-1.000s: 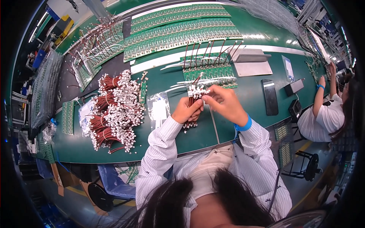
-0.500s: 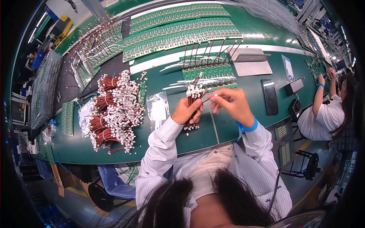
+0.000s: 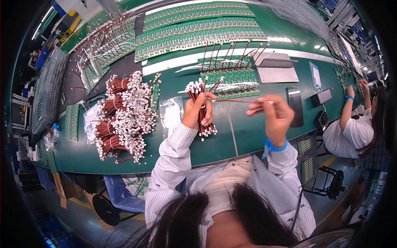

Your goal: The person inserts wire bundles with connectors into PCB panels by hand at an assembly line station.

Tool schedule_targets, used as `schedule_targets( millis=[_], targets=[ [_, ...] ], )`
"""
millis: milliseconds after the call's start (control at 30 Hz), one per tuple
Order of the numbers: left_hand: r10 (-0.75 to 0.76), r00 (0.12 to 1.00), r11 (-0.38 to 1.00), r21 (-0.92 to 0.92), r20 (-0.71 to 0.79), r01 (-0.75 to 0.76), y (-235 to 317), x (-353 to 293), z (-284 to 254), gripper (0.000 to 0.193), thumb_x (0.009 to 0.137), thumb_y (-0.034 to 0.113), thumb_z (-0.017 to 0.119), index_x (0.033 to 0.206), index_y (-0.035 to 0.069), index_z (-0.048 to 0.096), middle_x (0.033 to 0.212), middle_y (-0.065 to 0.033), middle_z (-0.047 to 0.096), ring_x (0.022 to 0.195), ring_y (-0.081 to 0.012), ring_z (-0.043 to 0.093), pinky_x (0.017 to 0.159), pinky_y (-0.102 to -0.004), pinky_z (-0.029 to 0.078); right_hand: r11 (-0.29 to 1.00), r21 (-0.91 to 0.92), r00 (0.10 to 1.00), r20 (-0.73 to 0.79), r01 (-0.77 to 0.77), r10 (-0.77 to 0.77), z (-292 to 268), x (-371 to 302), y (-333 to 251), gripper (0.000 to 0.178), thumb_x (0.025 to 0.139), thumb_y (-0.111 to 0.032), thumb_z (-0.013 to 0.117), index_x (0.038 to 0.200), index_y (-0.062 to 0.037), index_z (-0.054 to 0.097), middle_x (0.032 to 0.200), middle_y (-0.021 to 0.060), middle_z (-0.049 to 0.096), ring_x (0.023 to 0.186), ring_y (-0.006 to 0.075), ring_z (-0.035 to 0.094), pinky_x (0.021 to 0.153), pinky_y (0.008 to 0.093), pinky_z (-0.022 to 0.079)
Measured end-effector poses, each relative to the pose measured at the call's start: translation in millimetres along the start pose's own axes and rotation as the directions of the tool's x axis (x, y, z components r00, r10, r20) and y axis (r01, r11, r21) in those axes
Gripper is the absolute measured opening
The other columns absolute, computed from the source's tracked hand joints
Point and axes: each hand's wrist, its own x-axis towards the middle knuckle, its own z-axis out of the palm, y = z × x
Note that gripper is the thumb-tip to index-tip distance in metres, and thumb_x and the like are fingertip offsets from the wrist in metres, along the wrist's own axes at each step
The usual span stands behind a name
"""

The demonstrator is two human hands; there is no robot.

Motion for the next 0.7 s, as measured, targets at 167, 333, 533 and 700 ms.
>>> schedule_targets(
  millis=[167, 333, 533, 700],
  targets=[
    [0.099, 0.994, 0.995, 0.016, -0.050, -0.098, 3.0, -0.6, -2.9, 0.028, 0.087, 0.022, 0.039, 0.096, -0.003, 0.045, 0.058, -0.0082, 0.051, 0.030, -0.0075, 0.031, 0.031, -0.0217, 0.027, 0.995, 0.008, 0.994, 0.037, -0.102, 0.101, 5.1, -21.5, 31.7, 0.010, 0.081, 0.002, 0.043, 0.087, 0.0083, 0.048, 0.075, 0.0176, 0.057, 0.066, 0.0225, 0.059, 0.061, 0.0294, 0.050],
    [0.117, 0.992, 0.993, 0.002, -0.049, -0.117, 5.4, -0.1, -8.0, 0.023, 0.084, 0.011, 0.039, 0.102, -0.002, 0.042, 0.060, -0.0081, 0.053, 0.030, -0.0057, 0.028, 0.030, -0.0205, 0.023, 0.938, -0.190, 0.935, 0.154, -0.289, 0.319, -0.5, -32.4, 41.7, 0.012, 0.077, 0.003, 0.047, 0.088, 0.0053, 0.051, 0.077, 0.0127, 0.060, 0.072, 0.0173, 0.059, 0.063, 0.0259, 0.049],
    [0.061, 0.997, 0.996, 0.074, -0.054, -0.057, 5.8, 0.4, -1.4, 0.033, 0.084, 0.012, 0.039, 0.112, -0.005, 0.038, 0.057, -0.0048, 0.050, 0.031, -0.0042, 0.027, 0.031, -0.0198, 0.023, 0.879, -0.311, 0.870, 0.229, -0.361, 0.438, 0.7, -33.0, 46.4, 0.011, 0.075, 0.000, 0.051, 0.085, 0.0030, 0.054, 0.075, 0.0092, 0.061, 0.072, 0.0148, 0.060, 0.063, 0.0245, 0.048],
    [0.016, 0.999, 0.999, 0.050, -0.034, -0.015, 8.1, -0.6, 1.1, 0.034, 0.084, 0.012, 0.039, 0.111, -0.008, 0.038, 0.053, -0.0031, 0.048, 0.031, -0.0039, 0.027, 0.031, -0.0192, 0.023, 0.869, -0.358, 0.860, 0.256, -0.340, 0.442, -0.1, -33.0, 52.9, 0.010, 0.074, -0.002, 0.053, 0.082, 0.0030, 0.055, 0.074, 0.0100, 0.061, 0.070, 0.0154, 0.060, 0.061, 0.0239, 0.048]
  ],
)
